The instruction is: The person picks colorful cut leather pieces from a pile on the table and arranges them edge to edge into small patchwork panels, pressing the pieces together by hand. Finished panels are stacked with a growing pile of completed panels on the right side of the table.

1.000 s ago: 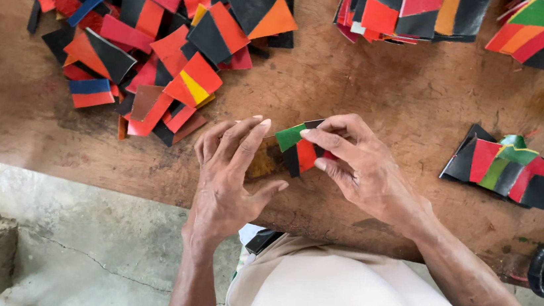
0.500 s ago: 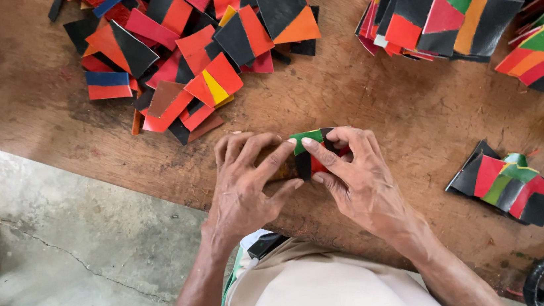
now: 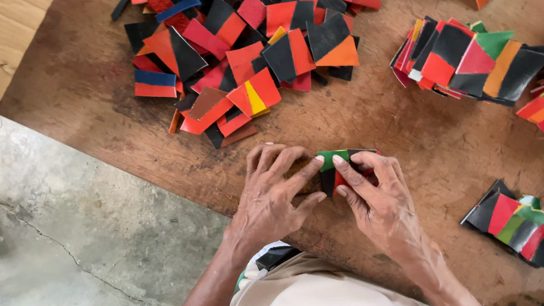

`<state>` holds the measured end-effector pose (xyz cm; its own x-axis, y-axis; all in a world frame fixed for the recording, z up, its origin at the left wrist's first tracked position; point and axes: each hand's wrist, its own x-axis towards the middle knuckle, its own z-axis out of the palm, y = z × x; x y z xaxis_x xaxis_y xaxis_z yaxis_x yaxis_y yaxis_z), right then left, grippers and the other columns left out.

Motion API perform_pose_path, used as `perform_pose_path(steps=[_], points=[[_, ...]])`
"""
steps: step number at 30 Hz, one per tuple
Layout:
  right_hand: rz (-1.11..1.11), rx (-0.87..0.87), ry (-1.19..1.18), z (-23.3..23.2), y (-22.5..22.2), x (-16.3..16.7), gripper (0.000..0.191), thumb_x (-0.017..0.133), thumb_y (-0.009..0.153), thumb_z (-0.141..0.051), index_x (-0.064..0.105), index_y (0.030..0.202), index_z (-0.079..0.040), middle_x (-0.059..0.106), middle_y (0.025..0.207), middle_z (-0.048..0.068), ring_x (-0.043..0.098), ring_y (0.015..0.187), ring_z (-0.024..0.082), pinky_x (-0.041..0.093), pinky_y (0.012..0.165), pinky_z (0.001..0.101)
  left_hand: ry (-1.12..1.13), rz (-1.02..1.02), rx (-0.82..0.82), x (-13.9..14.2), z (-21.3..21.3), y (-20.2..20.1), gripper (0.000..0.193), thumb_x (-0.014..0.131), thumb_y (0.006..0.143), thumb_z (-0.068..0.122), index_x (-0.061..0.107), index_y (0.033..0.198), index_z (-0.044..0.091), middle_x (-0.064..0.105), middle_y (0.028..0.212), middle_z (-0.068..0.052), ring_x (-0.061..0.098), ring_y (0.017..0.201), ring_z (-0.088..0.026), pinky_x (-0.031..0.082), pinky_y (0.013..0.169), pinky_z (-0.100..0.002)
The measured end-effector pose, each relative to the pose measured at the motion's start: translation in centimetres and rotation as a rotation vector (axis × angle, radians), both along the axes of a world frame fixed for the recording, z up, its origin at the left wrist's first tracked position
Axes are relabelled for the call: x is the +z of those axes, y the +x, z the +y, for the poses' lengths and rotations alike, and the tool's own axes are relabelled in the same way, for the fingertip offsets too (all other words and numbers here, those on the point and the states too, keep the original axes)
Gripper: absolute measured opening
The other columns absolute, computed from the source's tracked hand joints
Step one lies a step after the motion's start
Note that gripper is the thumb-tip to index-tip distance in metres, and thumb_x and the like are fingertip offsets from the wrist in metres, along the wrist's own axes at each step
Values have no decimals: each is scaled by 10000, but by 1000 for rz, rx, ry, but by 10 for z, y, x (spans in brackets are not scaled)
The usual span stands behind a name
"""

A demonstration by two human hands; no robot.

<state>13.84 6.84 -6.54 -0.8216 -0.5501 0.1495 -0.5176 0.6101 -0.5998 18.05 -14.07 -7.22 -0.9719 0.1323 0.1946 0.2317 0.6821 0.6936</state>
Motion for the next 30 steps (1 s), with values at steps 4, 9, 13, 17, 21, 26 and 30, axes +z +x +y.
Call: perform_pose_path(steps=[4, 9, 13, 17, 21, 26, 30], points=[[-37, -30, 22, -7, 4, 0, 512, 799, 818, -56, 695, 1317, -106, 596, 1188, 118, 577, 1004, 292, 513, 884, 386, 25, -14, -3, 2, -6, 3, 569, 849, 756, 271, 689, 1273, 98, 598, 1227, -83, 531, 1203, -303, 342, 1104, -500], [-105, -32, 19, -10, -3, 2, 529, 817, 775, -88, 705, 1289, -146, 581, 1181, 120, 588, 1041, 291, 529, 875, 379, 63, -48, -14, 1, -14, 6, 522, 840, 780, 292, 693, 1237, 87, 609, 1218, -96, 532, 1202, -328, 344, 1080, -496], [-208, -71, 28, -14, -4, 6, 524, 827, 769, -136, 698, 1277, -147, 565, 1176, 113, 600, 1049, 291, 559, 841, 374, 33, 53, 181, -7, -30, 6, 381, 790, 908, 222, 695, 1249, 82, 626, 1202, -92, 551, 1167, -270, 395, 1057, -467], [-246, -90, 50, -17, -2, 7, 507, 819, 778, -143, 696, 1269, -147, 552, 1187, 112, 611, 1022, 280, 582, 799, 360, -50, 145, 507, -13, -61, -1, 355, 768, 972, 149, 675, 1297, 41, 605, 1207, -118, 547, 1150, -268, 460, 1006, -434], [-238, -82, 36, -19, -3, 6, 508, 817, 778, -152, 691, 1270, -146, 550, 1187, 114, 614, 1036, 279, 577, 814, 362, -85, 167, 569, -7, -77, -13, 408, 795, 948, 121, 659, 1315, 5, 575, 1245, -131, 533, 1138, -302, 440, 1018, -446], [-229, -67, 46, -18, -4, 6, 499, 818, 782, -168, 691, 1262, -133, 557, 1173, 116, 610, 1030, 289, 548, 849, 384, -149, 155, 535, 4, -72, -29, 440, 862, 776, 137, 694, 1168, 29, 571, 1213, -139, 502, 1147, -369, 372, 1021, -475], [-215, -60, 77, -15, -6, 5, 487, 823, 791, -178, 690, 1257, -125, 568, 1175, 119, 599, 1019, 303, 540, 844, 394, -55, 258, 494, 8, -71, -39, 235, 858, 843, 80, 693, 1010, 94, 687, 1127, -49, 606, 1081, -285, 408, 957, -443]])
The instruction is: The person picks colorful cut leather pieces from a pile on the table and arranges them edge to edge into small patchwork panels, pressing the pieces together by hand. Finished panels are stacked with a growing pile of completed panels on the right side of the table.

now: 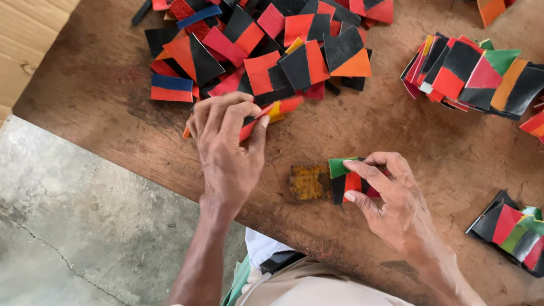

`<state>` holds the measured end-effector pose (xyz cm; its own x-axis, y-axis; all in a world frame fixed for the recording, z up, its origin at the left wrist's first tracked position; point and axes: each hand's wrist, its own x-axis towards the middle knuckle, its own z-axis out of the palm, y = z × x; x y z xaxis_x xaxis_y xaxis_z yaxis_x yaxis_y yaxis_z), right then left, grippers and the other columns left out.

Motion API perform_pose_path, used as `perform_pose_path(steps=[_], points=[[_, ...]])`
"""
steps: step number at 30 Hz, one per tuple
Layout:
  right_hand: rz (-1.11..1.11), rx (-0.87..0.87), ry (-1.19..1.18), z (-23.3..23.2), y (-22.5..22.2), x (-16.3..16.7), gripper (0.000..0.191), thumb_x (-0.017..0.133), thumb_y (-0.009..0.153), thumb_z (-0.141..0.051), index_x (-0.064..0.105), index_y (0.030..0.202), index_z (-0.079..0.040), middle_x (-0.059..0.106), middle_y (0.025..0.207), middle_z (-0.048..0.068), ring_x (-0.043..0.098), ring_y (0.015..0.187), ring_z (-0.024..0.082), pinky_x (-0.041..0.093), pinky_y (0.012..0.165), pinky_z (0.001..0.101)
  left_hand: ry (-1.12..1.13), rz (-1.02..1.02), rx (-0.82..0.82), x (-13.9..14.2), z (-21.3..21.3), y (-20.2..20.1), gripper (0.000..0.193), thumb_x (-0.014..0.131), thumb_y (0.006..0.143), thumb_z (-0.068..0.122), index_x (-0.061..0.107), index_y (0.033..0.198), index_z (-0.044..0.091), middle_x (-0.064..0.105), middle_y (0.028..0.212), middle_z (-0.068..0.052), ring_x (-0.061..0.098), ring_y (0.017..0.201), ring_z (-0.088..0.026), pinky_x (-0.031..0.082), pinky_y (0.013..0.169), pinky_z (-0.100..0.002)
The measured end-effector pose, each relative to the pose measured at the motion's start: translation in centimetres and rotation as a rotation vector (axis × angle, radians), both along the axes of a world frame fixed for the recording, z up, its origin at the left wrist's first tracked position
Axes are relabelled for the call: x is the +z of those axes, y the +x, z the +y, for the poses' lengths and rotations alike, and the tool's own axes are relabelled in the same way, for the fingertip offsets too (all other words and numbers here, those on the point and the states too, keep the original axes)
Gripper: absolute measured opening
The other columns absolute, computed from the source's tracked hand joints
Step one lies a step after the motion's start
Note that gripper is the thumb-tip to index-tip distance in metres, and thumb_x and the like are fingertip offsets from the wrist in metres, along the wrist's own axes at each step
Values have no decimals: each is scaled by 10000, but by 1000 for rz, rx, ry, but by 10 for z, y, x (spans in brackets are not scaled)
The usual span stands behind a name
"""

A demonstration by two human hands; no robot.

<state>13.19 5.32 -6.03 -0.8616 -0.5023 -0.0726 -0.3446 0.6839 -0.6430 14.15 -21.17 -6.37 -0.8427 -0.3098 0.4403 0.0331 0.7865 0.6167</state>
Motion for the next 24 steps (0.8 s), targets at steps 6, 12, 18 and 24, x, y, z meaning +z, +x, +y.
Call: perform_pose_path(steps=[6, 12, 18, 24], points=[[-12, 4, -39, 5, -1, -4, 482, 810, 807, -177, 681, 1269, -132, 558, 1178, 132, 597, 1046, 306, 547, 843, 385, 480, -146, -311, 12, 4, 15, 167, 684, 1008, 11, 703, 1164, 67, 706, 1049, -77, 741, 893, -226, 610, 752, -331], [0, 9, -61, 9, -2, -3, 485, 814, 804, -156, 689, 1272, -140, 567, 1150, 114, 592, 1013, 283, 532, 835, 387, 326, -305, -519, 8, 39, 17, 225, 748, 951, 78, 728, 1174, 54, 665, 1015, -101, 654, 990, -292, 536, 888, -408], [58, 52, -87, 13, -6, -2, 505, 825, 803, -101, 694, 1288, -142, 558, 1155, 115, 579, 1037, 287, 521, 838, 382, 172, -295, -518, 1, 41, 36, 526, 854, 786, 213, 650, 1255, 88, 618, 1297, -97, 524, 1259, -333, 413, 1091, -489], [48, 71, -68, 13, -5, -4, 509, 825, 759, -8, 744, 1236, -168, 555, 1171, 106, 576, 974, 250, 525, 829, 361, 125, -365, -506, -10, 52, 41, 671, 868, 741, 248, 612, 1344, 101, 628, 1308, -64, 539, 1260, -304, 372, 1128, -493]])
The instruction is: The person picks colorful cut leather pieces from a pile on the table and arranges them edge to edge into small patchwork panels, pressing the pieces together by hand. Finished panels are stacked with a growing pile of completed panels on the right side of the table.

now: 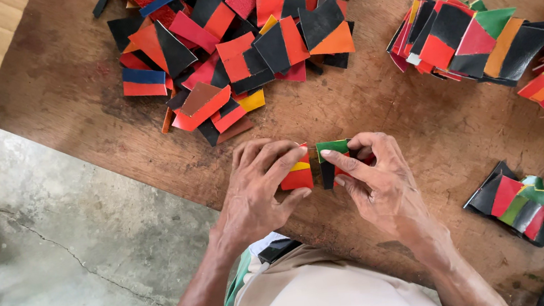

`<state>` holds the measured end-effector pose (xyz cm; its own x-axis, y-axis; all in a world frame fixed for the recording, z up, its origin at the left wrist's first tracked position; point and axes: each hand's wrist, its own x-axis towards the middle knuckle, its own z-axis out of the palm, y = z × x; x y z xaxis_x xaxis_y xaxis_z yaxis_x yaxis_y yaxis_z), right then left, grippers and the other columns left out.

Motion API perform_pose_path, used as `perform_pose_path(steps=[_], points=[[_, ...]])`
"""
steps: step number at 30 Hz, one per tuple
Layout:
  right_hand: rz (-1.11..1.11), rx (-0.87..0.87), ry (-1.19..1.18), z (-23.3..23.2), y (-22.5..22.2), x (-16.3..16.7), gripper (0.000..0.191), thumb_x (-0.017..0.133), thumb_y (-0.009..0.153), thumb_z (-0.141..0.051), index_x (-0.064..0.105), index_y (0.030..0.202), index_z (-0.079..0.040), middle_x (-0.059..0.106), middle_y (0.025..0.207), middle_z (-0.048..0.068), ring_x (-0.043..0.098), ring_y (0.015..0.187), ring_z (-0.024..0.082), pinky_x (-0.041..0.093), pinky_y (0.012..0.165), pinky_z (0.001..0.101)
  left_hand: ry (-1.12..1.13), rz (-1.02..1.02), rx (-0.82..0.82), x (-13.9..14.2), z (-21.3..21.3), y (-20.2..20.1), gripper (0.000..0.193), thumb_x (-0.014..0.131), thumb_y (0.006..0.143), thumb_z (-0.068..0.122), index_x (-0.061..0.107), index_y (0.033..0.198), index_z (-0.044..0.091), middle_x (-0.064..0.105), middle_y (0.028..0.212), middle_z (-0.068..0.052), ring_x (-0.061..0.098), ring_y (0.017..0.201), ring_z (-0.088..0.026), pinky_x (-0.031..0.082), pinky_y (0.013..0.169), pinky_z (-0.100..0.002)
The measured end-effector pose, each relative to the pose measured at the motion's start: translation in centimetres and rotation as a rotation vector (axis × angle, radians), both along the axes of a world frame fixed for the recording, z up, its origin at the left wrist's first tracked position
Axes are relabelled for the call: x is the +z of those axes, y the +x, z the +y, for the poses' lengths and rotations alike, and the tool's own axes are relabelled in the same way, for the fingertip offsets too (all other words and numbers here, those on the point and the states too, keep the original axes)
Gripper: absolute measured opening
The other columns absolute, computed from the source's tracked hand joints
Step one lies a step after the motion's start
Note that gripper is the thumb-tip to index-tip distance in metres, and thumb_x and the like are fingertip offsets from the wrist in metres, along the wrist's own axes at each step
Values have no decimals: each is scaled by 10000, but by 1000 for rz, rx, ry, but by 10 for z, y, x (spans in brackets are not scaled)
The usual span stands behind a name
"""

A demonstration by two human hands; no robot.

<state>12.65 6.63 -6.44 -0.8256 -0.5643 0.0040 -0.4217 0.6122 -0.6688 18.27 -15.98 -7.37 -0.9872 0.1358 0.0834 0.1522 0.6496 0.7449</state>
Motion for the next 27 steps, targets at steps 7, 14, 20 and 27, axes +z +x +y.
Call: perform_pose_path(steps=[7, 14, 20, 27], points=[[-25, -4, -25, 4, -4, -3, 546, 804, 767, 18, 735, 1265, -195, 554, 1176, 100, 590, 993, 234, 536, 850, 345, 31, 10, 29, -7, 17, -3, 858, 883, 755, 259, 467, 1487, 89, 627, 1330, -90, 547, 1238, -300, 351, 1122, -498], [-39, 5, -10, 5, -5, -4, 557, 809, 762, 19, 730, 1270, -198, 549, 1187, 99, 585, 981, 231, 534, 845, 345, 46, -20, 49, -10, 18, -3, 866, 887, 748, 257, 472, 1490, 93, 641, 1309, -88, 564, 1219, -299, 362, 1118, -490], [-74, -9, -20, 5, -5, -2, 551, 807, 759, 18, 731, 1263, -192, 544, 1182, 97, 588, 961, 219, 536, 833, 338, 25, -17, 18, -5, 15, -4, 820, 883, 732, 266, 516, 1449, 113, 675, 1319, -58, 558, 1227, -318, 374, 1107, -486], [-88, -13, -23, 5, -4, 0, 553, 796, 752, 28, 731, 1257, -189, 537, 1193, 101, 603, 953, 212, 541, 827, 333, 37, -49, -36, 2, 8, -8, 761, 859, 762, 227, 530, 1437, 102, 636, 1374, -74, 530, 1270, -342, 389, 1095, -478]])
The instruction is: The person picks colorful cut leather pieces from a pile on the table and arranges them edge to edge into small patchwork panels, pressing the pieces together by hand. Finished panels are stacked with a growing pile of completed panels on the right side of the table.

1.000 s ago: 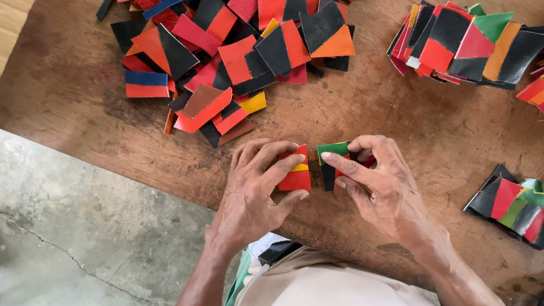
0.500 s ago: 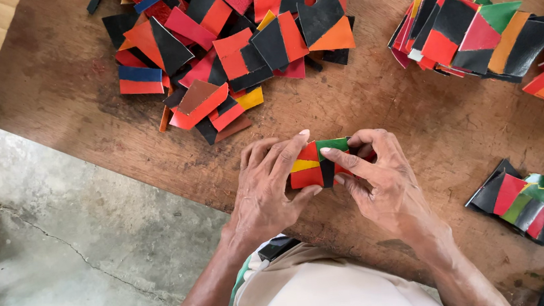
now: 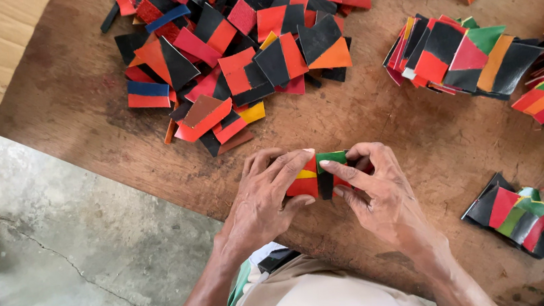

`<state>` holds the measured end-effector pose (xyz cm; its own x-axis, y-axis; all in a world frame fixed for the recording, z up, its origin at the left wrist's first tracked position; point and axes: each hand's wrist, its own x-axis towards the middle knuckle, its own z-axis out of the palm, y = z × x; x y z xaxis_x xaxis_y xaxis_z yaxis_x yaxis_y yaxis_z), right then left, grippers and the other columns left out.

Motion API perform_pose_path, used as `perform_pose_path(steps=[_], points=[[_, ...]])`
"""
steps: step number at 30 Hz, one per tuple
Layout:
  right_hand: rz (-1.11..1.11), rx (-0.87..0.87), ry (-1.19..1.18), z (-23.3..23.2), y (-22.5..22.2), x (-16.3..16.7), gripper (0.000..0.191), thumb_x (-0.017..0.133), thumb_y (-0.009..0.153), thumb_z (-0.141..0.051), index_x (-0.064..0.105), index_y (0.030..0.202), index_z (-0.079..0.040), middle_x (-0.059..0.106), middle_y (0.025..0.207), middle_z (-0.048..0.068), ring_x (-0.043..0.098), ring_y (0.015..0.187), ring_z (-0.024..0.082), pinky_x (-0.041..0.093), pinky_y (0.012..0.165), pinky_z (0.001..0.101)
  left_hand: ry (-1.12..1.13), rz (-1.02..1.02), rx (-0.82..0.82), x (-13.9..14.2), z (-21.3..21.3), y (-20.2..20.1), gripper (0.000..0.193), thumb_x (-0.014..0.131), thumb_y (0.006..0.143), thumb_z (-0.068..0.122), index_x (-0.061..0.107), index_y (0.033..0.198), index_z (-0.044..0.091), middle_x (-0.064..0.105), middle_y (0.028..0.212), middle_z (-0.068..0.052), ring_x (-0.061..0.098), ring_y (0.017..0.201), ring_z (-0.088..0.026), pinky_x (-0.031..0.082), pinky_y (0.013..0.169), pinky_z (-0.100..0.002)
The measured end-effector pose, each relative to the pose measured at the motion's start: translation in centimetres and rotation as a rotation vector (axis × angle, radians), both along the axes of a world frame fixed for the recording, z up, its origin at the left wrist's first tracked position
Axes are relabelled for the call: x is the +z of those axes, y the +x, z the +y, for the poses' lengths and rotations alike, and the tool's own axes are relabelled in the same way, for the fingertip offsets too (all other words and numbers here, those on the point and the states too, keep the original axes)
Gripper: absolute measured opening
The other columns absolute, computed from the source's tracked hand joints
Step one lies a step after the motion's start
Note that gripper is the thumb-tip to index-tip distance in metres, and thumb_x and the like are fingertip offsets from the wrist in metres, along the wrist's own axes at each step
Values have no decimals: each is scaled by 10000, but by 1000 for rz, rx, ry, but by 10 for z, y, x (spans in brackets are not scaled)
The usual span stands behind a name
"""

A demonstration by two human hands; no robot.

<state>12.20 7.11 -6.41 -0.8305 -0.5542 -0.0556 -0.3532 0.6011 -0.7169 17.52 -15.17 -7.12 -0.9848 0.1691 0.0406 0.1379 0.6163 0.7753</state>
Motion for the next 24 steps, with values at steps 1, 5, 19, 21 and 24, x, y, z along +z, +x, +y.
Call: perform_pose_path(steps=[1, 5, 19, 21, 24], points=[[1, 1, 2, 0, 0, 0, 556, 795, 749, 31, 732, 1254, -190, 538, 1192, 100, 606, 950, 212, 543, 825, 333, 6, 8, -4, 1, 0, -1, 754, 855, 763, 220, 531, 1433, 97, 628, 1379, -81, 525, 1275, -346, 389, 1093, -482], [-1, 6, 5, -1, -1, 1, 567, 785, 740, 48, 736, 1250, -194, 539, 1188, 97, 614, 948, 215, 546, 822, 335, 38, 40, -29, 7, -2, -5, 731, 847, 765, 194, 533, 1415, 82, 600, 1388, -113, 510, 1286, -363, 393, 1091, -490], [-20, -6, -6, -7, -7, 3, 460, 818, 780, -59, 746, 1216, -184, 544, 1162, 82, 587, 864, 190, 529, 773, 329, -277, 407, 260, 0, -62, -119, 538, 821, 907, 122, 590, 1382, 17, 562, 1429, -145, 524, 1312, -345, 454, 1113, -464], [-38, -12, 1, -7, -8, 4, 456, 818, 775, -60, 750, 1208, -187, 543, 1163, 80, 582, 839, 183, 530, 754, 322, -289, 404, 312, -6, -68, -140, 495, 802, 901, 78, 612, 1351, -1, 602, 1363, -142, 556, 1256, -339, 474, 1080, -446], [-34, -10, -19, -8, -8, 4, 455, 814, 782, -59, 744, 1214, -181, 543, 1167, 80, 589, 847, 175, 528, 765, 321, -304, 406, 353, -11, -76, -164, 354, 764, 913, 70, 674, 1247, -7, 683, 1204, -138, 619, 1111, -328, 494, 983, -435]])
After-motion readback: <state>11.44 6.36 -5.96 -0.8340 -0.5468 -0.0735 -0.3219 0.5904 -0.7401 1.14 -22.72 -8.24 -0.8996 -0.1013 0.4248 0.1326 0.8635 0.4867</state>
